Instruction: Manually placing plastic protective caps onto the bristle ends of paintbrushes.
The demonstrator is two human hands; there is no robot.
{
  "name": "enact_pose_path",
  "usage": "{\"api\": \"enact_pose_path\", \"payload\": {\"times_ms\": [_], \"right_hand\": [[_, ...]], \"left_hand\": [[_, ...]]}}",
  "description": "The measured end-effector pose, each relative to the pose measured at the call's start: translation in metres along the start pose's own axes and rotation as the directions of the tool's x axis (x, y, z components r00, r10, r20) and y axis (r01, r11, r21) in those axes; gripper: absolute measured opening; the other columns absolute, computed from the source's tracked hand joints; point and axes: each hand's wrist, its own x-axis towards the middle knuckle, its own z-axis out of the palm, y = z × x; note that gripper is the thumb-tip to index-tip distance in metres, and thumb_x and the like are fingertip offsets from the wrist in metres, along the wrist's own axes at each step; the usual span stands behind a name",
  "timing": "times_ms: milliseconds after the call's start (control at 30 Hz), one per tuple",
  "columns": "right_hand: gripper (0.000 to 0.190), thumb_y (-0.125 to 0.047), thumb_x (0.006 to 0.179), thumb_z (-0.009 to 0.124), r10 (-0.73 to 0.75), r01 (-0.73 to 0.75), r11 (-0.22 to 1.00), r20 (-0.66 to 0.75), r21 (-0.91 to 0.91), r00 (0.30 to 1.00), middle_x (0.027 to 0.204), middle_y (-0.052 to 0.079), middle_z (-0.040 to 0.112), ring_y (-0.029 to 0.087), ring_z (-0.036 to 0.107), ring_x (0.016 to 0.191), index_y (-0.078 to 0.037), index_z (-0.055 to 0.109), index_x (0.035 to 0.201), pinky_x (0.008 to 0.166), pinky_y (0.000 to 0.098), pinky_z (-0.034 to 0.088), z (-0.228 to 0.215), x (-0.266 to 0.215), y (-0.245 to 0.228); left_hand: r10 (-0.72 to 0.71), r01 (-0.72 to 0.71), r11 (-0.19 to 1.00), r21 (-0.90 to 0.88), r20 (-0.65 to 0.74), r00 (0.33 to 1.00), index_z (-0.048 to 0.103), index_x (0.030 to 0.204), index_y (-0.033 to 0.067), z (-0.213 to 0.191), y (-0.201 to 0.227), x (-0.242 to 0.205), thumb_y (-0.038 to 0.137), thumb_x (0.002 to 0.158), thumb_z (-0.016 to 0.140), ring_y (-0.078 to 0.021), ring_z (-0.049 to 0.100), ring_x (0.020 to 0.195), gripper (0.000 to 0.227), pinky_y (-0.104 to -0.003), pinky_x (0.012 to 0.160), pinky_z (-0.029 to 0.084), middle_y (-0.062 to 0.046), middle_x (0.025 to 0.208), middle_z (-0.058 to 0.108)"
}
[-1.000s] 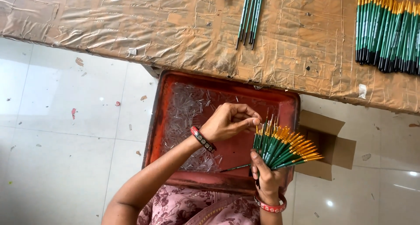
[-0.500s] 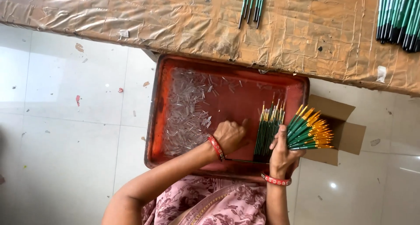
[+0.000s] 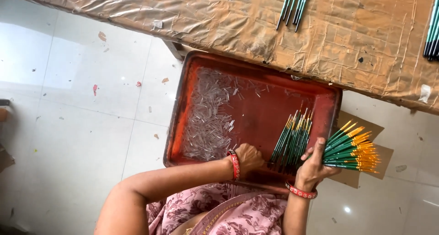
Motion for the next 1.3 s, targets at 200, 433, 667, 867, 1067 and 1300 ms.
{"api": "enact_pose_path", "payload": {"times_ms": [200, 433, 667, 867, 1067, 1300], "right_hand": [[0.014, -0.006, 0.104, 0.071, 0.044, -0.038, 0.996, -0.077, 0.077, 0.996, 0.085, 0.009, 0.066, 0.011, 0.054, 0.057, 0.001, 0.063, 0.094, 0.043, 0.0228, 0.038, 0.003, 0.001, -0.004], [0.018, -0.005, 0.106, 0.069, 0.001, -0.002, 1.000, 0.025, 0.023, 1.000, 0.080, 0.008, 0.062, 0.011, 0.053, 0.056, 0.001, 0.060, 0.092, 0.044, 0.0237, 0.039, 0.003, -0.008, -0.004], [0.018, -0.008, 0.102, 0.069, 0.014, 0.011, 0.996, 0.268, -0.093, 0.963, 0.064, 0.003, 0.058, 0.010, 0.053, 0.048, -0.004, 0.060, 0.087, 0.040, 0.0253, 0.042, 0.008, -0.031, -0.009], [0.017, -0.012, 0.097, 0.070, 0.142, -0.110, 0.989, 0.400, -0.101, 0.905, 0.063, 0.002, 0.059, 0.008, 0.053, 0.046, -0.004, 0.061, 0.086, 0.039, 0.0241, 0.042, 0.018, -0.047, -0.019], [0.016, -0.012, 0.098, 0.069, 0.258, -0.229, 0.966, 0.509, -0.119, 0.821, 0.061, 0.004, 0.059, 0.013, 0.056, 0.046, -0.002, 0.065, 0.087, 0.043, 0.0282, 0.046, 0.016, -0.047, -0.009], [0.013, -0.013, 0.096, 0.063, 0.440, -0.511, 0.857, 0.617, -0.070, 0.652, 0.071, 0.011, 0.072, 0.020, 0.073, 0.063, -0.002, 0.070, 0.095, 0.056, 0.0350, 0.062, 0.016, -0.054, -0.016]], "left_hand": [[-0.191, 0.176, 0.938, -0.298, -0.024, 0.981, 0.072, 0.082, 0.0067, -0.056, -0.021, -0.016, 0.036, 0.087, 0.071, -0.0354, 0.073, 0.074, 0.030, -0.048, 0.063, 0.059, -0.021, 0.081, 0.071], [-0.293, 0.181, 0.860, -0.477, -0.170, 0.941, 0.074, 0.093, 0.0065, -0.003, 0.008, 0.004, 0.048, 0.092, 0.068, -0.0375, 0.072, 0.085, 0.042, -0.050, 0.079, 0.059, -0.020, 0.086, 0.073], [-0.262, 0.303, 0.717, -0.628, 0.160, 0.952, 0.071, 0.117, 0.0193, -0.028, -0.038, -0.074, 0.046, 0.087, 0.071, -0.0299, 0.073, 0.097, 0.041, -0.045, 0.087, 0.057, -0.008, 0.101, 0.078], [-0.427, 0.476, 0.758, -0.446, 0.213, 0.879, 0.079, 0.106, 0.0298, -0.100, -0.098, -0.116, 0.040, 0.084, 0.073, -0.0263, 0.074, 0.095, 0.026, -0.043, 0.085, 0.059, -0.002, 0.104, 0.078], [-0.603, 0.602, 0.745, -0.288, 0.096, 0.792, 0.081, 0.097, 0.0315, -0.123, -0.134, -0.101, 0.034, 0.088, 0.070, -0.0294, 0.074, 0.088, 0.015, -0.044, 0.076, 0.061, -0.008, 0.097, 0.076], [-0.596, 0.519, 0.790, -0.327, -0.206, 0.776, 0.081, 0.093, 0.0202, -0.141, -0.163, -0.091, 0.021, 0.086, 0.072, -0.0323, 0.074, 0.088, 0.012, -0.045, 0.078, 0.059, -0.012, 0.098, 0.077]]}}
